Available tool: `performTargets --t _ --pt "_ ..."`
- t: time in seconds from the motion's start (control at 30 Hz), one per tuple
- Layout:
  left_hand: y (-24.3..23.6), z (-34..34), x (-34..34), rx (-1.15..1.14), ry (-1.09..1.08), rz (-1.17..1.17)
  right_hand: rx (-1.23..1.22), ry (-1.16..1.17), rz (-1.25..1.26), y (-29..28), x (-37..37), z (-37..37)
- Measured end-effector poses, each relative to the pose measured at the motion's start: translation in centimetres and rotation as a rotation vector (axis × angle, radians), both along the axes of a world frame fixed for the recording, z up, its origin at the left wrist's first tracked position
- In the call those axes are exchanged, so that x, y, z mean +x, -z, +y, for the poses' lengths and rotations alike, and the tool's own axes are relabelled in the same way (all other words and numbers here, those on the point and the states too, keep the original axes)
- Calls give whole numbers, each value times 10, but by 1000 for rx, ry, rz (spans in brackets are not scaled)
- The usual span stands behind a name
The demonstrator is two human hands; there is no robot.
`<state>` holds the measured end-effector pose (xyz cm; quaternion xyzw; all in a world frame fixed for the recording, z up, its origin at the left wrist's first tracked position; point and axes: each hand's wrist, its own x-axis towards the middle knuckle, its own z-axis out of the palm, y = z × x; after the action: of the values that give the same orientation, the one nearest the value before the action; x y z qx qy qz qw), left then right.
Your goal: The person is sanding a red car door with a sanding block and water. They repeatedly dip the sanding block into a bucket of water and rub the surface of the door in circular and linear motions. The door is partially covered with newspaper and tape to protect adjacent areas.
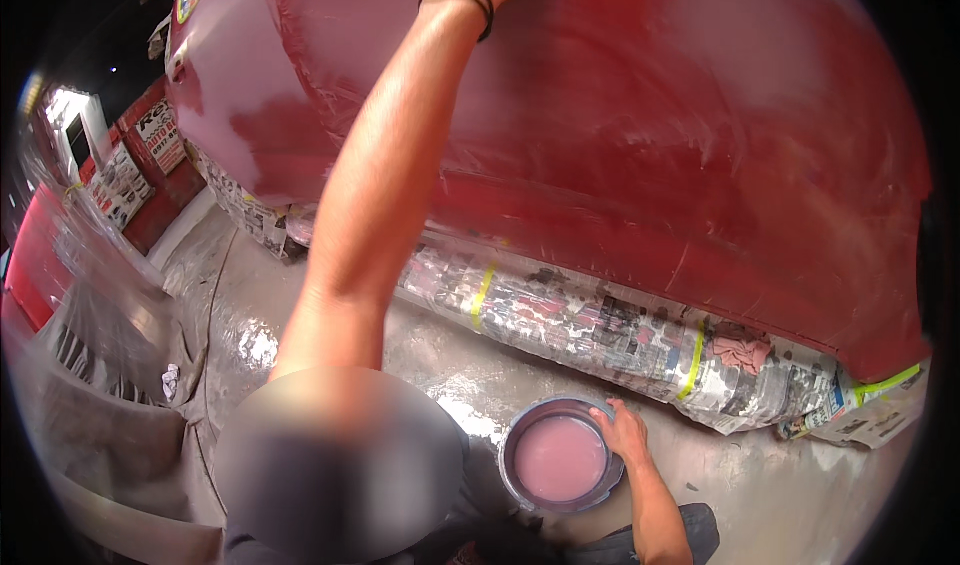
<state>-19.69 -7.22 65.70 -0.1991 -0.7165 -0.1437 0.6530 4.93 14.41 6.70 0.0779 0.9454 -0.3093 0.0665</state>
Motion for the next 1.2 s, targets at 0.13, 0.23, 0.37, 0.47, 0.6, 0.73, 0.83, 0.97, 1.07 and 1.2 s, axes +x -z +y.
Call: performTargets --t 0.13,0.23,0.37,0.47,0.6,0.73,0.83,0.97,1.07,1.2 --pt "162 9 18 -82 48 -84 -39 2 -42 -2 3 -3" --pt "297 -3 6 -196 17 -210 -27 7 -71 0 0 -1" --pt "205 -16 13 -90 21 -232 -45 3 -75 4 -4 2" --pt "75 -30 -14 189 28 -130 -29 -26 -56 -4 1 -1" --pt "100 -29 -13 111 67 -120 -24 -27 -12 -1 0 1" --pt "126 -77 -32 -56 -28 -200 -13 -5 3 -3 -4 9" --pt "70 -164 -85 343 39 -264 29 -2 -25 -6 2 3" --pt "-17 -294 -133 481 64 -251 1 -71 -24 -5 -3 -17" --pt "39 -115 -73 265 59 -246 31 16 -16 -5 -2 7" --pt "44 -119 -34 -103 -14 -263 33 -4 3 -7 -3 6"
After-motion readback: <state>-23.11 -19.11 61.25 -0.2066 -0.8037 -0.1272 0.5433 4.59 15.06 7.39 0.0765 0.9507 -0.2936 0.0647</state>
